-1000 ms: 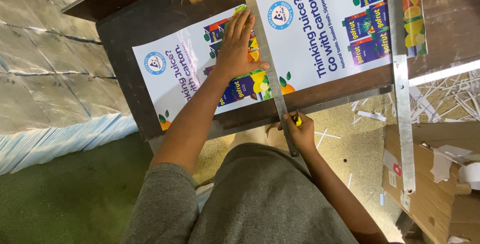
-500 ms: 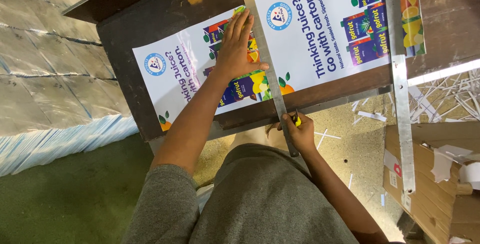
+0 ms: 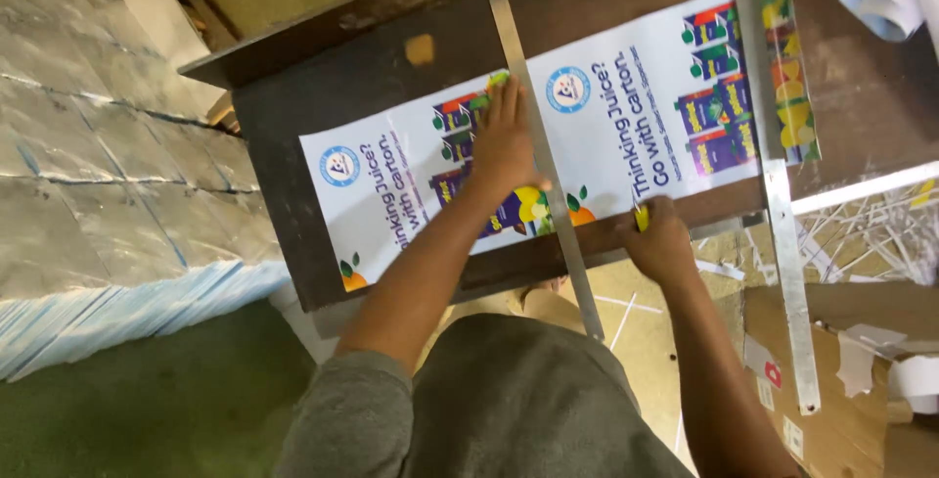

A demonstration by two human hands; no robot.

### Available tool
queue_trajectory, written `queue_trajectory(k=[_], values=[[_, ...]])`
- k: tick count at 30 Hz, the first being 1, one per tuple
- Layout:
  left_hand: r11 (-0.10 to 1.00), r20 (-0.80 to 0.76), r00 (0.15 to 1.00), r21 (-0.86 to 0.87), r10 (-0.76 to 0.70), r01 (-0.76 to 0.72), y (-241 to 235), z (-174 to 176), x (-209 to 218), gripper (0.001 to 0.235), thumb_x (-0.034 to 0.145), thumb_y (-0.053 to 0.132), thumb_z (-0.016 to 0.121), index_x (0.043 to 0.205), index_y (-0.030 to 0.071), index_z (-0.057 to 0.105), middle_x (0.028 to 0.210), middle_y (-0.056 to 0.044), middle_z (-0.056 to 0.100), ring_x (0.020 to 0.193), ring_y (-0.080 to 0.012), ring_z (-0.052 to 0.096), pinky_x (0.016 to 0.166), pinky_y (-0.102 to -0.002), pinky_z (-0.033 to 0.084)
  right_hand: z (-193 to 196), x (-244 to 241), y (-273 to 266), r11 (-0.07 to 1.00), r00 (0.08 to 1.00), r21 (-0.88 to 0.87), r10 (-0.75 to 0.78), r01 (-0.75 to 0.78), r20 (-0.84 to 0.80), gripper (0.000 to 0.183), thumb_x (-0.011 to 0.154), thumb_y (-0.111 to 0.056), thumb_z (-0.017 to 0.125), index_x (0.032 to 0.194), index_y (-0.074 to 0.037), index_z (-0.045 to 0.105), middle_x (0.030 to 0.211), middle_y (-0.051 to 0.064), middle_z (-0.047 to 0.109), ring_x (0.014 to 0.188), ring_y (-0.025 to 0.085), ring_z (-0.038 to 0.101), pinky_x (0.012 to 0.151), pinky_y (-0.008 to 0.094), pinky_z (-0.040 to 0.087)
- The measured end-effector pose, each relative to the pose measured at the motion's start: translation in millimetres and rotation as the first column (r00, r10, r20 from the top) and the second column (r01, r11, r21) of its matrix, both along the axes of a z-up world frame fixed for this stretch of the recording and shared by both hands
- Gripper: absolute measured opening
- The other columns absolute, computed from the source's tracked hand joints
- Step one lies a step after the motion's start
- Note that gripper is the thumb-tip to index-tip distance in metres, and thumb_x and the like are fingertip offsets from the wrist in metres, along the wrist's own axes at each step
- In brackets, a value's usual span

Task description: Trimming printed paper sheets using a ruler and utility knife, then rolling them up for storage

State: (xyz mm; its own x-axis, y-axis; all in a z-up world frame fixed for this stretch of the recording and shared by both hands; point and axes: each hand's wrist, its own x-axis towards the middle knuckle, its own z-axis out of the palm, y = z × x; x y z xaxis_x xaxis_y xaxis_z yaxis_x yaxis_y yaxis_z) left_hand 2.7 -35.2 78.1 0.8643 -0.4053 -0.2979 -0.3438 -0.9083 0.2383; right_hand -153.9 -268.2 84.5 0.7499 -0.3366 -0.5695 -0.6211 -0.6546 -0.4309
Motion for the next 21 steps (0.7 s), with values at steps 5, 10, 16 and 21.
queue_trajectory(k=[5, 10, 16, 21], values=[[0.998, 0.082, 0.995, 0.027, 0.05, -0.052, -10.6, 3.6, -7.7, 0.132, 0.057, 0.049, 0.1, 0.158, -0.004, 0.035, 0.17, -0.025, 0.021, 0.158, -0.0454, 0.019, 0.124, -0.056, 0.033, -16.4, 117.2, 40.2, 0.986, 0.988, 0.104, 0.122, -0.131, 0.09, 0.064, 0.089, -0.01, 0.065, 0.146, 0.005, 0.04, 0.124, 0.034, 0.065, 0.121, 0.054, 0.062, 0.099, 0.063, 0.051], [0.993, 0.284, 0.957, 0.082, 0.055, -0.082, -17.6, -45.2, -7.4, 0.084, 0.091, 0.036, 0.07, 0.16, 0.002, 0.037, 0.169, -0.017, 0.029, 0.159, -0.0408, 0.019, 0.121, -0.053, 0.036, -53.2, 193.7, 74.8, 0.941, 0.865, -0.174, 0.336, -0.291, 0.374, 0.044, 0.097, -0.004, 0.063, 0.139, 0.009, 0.059, 0.112, 0.031, 0.067, 0.11, 0.051, 0.069, 0.094, 0.055, 0.057], [0.946, 0.506, 0.809, -0.264, 0.3, -0.187, -28.1, -87.3, -5.7, 0.057, 0.097, 0.019, 0.052, 0.15, -0.002, 0.053, 0.161, -0.023, 0.046, 0.152, -0.0429, 0.038, 0.112, -0.055, 0.042, -42.0, 221.9, 90.9, 0.87, 0.87, -0.376, 0.427, -0.32, 0.248, 0.041, 0.102, -0.026, 0.073, 0.137, -0.005, 0.069, 0.101, 0.025, 0.074, 0.095, 0.045, 0.075, 0.079, 0.049, 0.064], [0.928, 0.49, 0.813, -0.339, 0.315, -0.155, -15.0, -38.4, -12.0, 0.053, 0.096, 0.014, 0.051, 0.146, -0.005, 0.055, 0.161, -0.028, 0.044, 0.153, -0.0478, 0.038, 0.112, -0.059, 0.041, -22.6, 213.6, 107.0, 0.866, 0.922, -0.42, 0.359, -0.271, 0.145, 0.046, 0.103, -0.034, 0.071, 0.146, -0.019, 0.063, 0.104, 0.027, 0.071, 0.099, 0.046, 0.074, 0.081, 0.05, 0.064]])
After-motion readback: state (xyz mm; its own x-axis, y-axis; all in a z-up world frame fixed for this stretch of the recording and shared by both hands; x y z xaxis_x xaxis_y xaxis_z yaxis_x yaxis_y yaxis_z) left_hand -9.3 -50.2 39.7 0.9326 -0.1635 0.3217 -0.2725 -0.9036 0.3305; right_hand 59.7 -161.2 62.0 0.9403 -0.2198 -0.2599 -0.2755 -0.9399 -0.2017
